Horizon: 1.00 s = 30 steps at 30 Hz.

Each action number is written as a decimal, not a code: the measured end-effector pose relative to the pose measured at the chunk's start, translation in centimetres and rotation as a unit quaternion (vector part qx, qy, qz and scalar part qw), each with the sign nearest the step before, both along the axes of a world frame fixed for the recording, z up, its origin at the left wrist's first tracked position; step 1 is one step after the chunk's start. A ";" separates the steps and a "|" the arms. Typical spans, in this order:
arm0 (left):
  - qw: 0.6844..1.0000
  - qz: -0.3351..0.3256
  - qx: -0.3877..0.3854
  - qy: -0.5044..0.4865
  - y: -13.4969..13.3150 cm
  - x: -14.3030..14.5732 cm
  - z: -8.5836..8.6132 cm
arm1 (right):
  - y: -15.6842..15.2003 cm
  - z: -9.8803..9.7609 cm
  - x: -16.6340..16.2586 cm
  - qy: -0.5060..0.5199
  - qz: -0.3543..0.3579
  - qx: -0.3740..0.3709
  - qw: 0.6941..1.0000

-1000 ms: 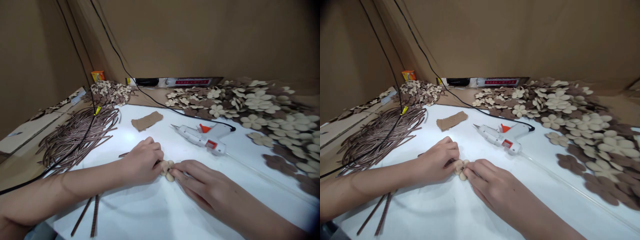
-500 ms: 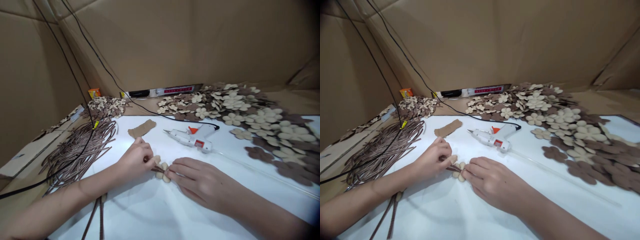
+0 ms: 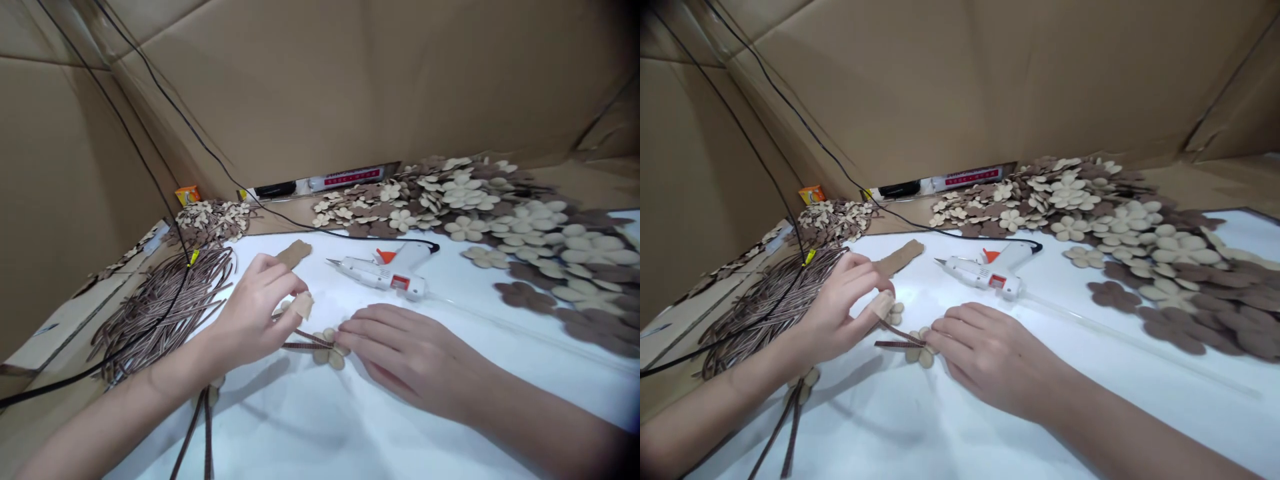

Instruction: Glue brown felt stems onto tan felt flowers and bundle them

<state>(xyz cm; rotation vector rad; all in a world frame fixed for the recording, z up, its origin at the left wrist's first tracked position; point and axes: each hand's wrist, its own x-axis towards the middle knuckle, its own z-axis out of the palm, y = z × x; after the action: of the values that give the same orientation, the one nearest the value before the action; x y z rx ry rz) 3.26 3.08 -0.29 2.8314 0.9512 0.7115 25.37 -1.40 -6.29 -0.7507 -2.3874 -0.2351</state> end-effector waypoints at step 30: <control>0.951 -0.102 -0.257 0.138 -0.4 0.7 -1.1 | -0.9 0.9 -2.4 0.160 -0.142 -0.444 0.870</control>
<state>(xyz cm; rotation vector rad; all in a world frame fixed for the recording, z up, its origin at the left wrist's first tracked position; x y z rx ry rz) 3.94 2.71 -1.44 2.5327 0.7210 0.0279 23.02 -2.29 -5.43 -1.4166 -1.9783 0.8749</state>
